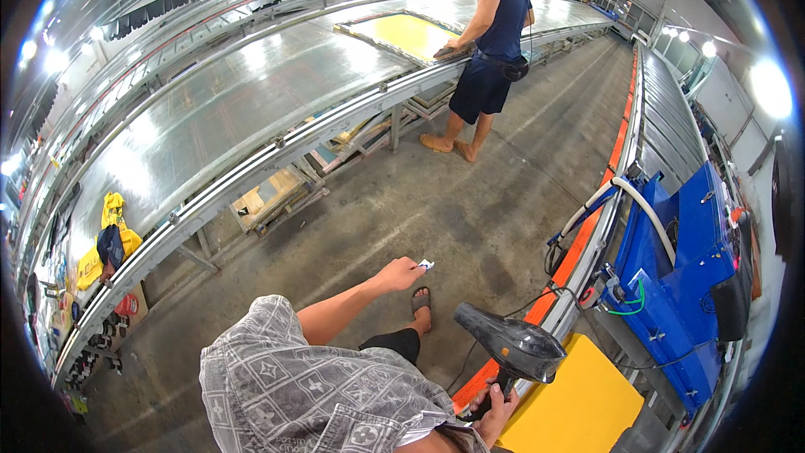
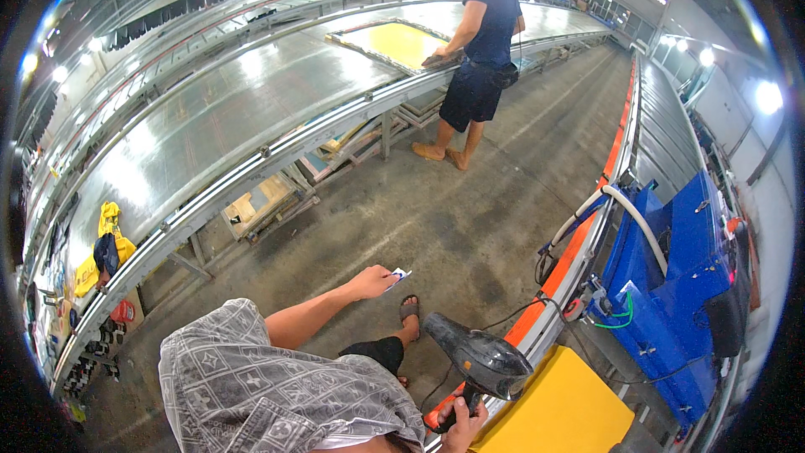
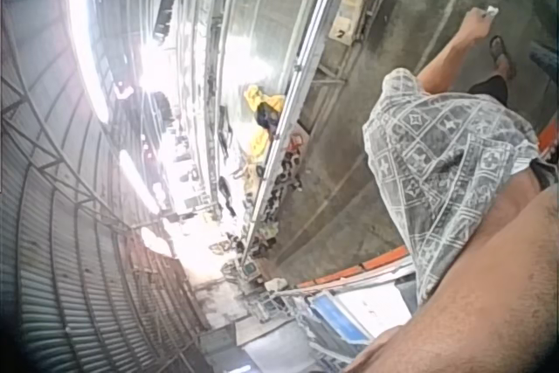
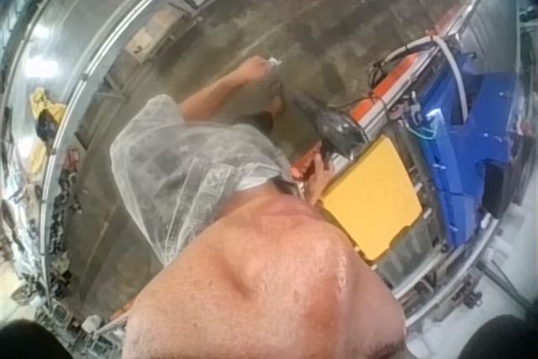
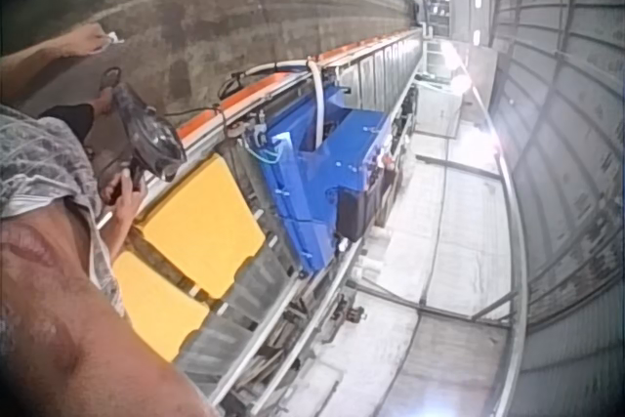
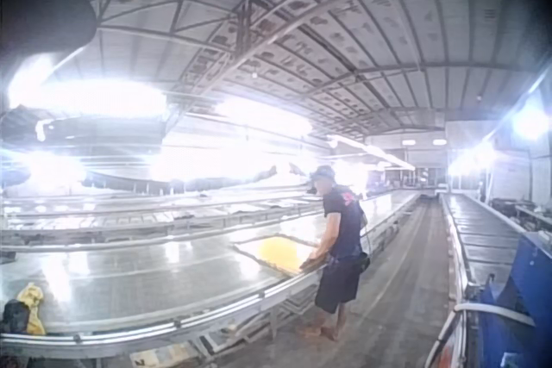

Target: The person mixes blue paint in a container using a spatula, then applies the paint to a small white card to create color swatches. They use a hairdryer to dry the swatches and compare the result to a yellow t-shirt.

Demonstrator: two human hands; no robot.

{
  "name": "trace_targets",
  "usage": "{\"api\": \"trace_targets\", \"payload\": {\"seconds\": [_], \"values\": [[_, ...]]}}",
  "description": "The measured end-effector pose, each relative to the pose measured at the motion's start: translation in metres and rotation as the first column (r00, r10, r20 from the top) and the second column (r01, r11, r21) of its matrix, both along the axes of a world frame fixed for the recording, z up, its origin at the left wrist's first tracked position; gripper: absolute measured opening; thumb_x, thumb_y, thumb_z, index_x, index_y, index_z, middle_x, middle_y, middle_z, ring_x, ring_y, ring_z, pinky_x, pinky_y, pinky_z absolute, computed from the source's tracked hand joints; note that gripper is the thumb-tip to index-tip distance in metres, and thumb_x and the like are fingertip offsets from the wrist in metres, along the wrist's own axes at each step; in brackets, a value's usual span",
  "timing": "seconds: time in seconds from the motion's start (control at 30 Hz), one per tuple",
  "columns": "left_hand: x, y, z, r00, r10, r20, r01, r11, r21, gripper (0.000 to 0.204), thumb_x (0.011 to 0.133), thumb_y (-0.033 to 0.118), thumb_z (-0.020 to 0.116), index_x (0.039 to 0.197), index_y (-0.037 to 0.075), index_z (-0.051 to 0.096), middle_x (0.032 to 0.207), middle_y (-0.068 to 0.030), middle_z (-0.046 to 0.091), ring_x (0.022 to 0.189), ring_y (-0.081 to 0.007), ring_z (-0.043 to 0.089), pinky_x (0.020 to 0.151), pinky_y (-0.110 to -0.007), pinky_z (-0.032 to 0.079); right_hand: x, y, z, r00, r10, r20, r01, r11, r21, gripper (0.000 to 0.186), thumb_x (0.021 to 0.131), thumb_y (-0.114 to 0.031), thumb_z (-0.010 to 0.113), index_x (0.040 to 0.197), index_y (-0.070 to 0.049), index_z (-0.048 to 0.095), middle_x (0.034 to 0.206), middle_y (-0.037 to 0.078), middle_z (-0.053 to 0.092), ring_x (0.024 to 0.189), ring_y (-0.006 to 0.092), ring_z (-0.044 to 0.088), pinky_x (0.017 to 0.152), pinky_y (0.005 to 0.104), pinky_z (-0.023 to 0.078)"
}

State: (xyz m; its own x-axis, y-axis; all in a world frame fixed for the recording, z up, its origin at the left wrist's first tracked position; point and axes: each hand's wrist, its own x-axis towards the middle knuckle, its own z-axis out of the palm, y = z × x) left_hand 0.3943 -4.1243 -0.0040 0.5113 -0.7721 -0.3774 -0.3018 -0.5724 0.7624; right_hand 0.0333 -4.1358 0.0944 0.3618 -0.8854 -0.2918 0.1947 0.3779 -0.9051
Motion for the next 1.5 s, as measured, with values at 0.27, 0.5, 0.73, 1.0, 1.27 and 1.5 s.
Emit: {"api": "trace_targets", "payload": {"seconds": [0.27, 0.5, 0.73, 1.0, 1.27, 1.5], "values": [[0.004, -0.002, -0.004, 0.935, 0.097, -0.341, -0.129, 0.989, -0.072, 0.042, 0.094, 0.037, 0.053, 0.088, -0.003, 0.065, 0.079, -0.0094, 0.067, 0.066, -0.0177, 0.060, 0.059, -0.035, 0.045, 0.000, -0.005, -0.004, 0.998, -0.054, -0.029, 0.053, 0.998, -0.030, 0.028, 0.085, -0.023, 0.065, 0.097, -0.001, 0.051, 0.055, 0.006, 0.048, 0.042, 0.0142, 0.045, 0.039, 0.0274, 0.038], [0.010, -0.016, -0.017, 0.641, 0.087, -0.762, -0.335, 0.925, -0.177, 0.030, 0.098, 0.030, 0.051, 0.101, 0.004, 0.065, 0.089, -0.0034, 0.068, 0.079, -0.0137, 0.065, 0.074, -0.032, 0.054, -0.008, -0.012, -0.006, 0.999, 0.028, 0.022, -0.027, 0.999, -0.045, 0.031, 0.081, -0.026, 0.068, 0.091, -0.001, 0.054, 0.054, 0.006, 0.052, 0.041, 0.0139, 0.047, 0.037, 0.0278, 0.037], [0.018, -0.015, 0.009, 0.547, 0.037, -0.837, -0.345, 0.920, -0.185, 0.034, 0.099, 0.030, 0.046, 0.113, 0.002, 0.059, 0.104, -0.0074, 0.068, 0.095, -0.0196, 0.066, 0.089, -0.039, 0.051, -0.009, -0.013, -0.003, 1.000, -0.006, -0.029, 0.004, 0.997, -0.071, 0.032, 0.085, -0.026, 0.066, 0.095, 0.001, 0.054, 0.054, 0.005, 0.049, 0.042, 0.0123, 0.045, 0.040, 0.0258, 0.037], [0.010, -0.018, 0.019, 0.483, -0.041, -0.874, -0.296, 0.932, -0.207, 0.031, 0.098, 0.022, 0.045, 0.114, -0.001, 0.058, 0.108, -0.0088, 0.066, 0.098, -0.0177, 0.064, 0.091, -0.035, 0.048, -0.003, -0.013, 0.008, 0.999, 0.043, 0.013, -0.043, 0.998, -0.040, 0.035, 0.083, -0.028, 0.069, 0.094, 0.002, 0.057, 0.055, 0.005, 0.051, 0.043, 0.0115, 0.046, 0.041, 0.0250, 0.037], [0.008, -0.023, 0.020, 0.624, -0.033, -0.781, -0.241, 0.942, -0.233, 0.031, 0.099, 0.025, 0.049, 0.112, 0.000, 0.061, 0.104, -0.0043, 0.067, 0.093, -0.0123, 0.063, 0.088, -0.032, 0.048, 0.001, -0.018, 0.011, 1.000, 0.026, 0.009, -0.025, 0.998, -0.062, 0.037, 0.082, -0.030, 0.069, 0.094, 0.002, 0.056, 0.055, 0.005, 0.050, 0.043, 0.0113, 0.046, 0.042, 0.0248, 0.038], [0.011, -0.026, 0.013, 0.786, -0.071, -0.614, -0.109, 0.962, -0.250, 0.028, 0.099, 0.028, 0.050, 0.101, 0.005, 0.067, 0.089, 0.0026, 0.066, 0.078, -0.0056, 0.058, 0.072, -0.024, 0.042, -0.001, -0.019, 0.013, 1.000, 0.025, 0.010, -0.025, 0.998, -0.050, 0.035, 0.082, -0.029, 0.069, 0.094, 0.002, 0.056, 0.055, 0.005, 0.050, 0.042, 0.0110, 0.045, 0.041, 0.0255, 0.037]]}}
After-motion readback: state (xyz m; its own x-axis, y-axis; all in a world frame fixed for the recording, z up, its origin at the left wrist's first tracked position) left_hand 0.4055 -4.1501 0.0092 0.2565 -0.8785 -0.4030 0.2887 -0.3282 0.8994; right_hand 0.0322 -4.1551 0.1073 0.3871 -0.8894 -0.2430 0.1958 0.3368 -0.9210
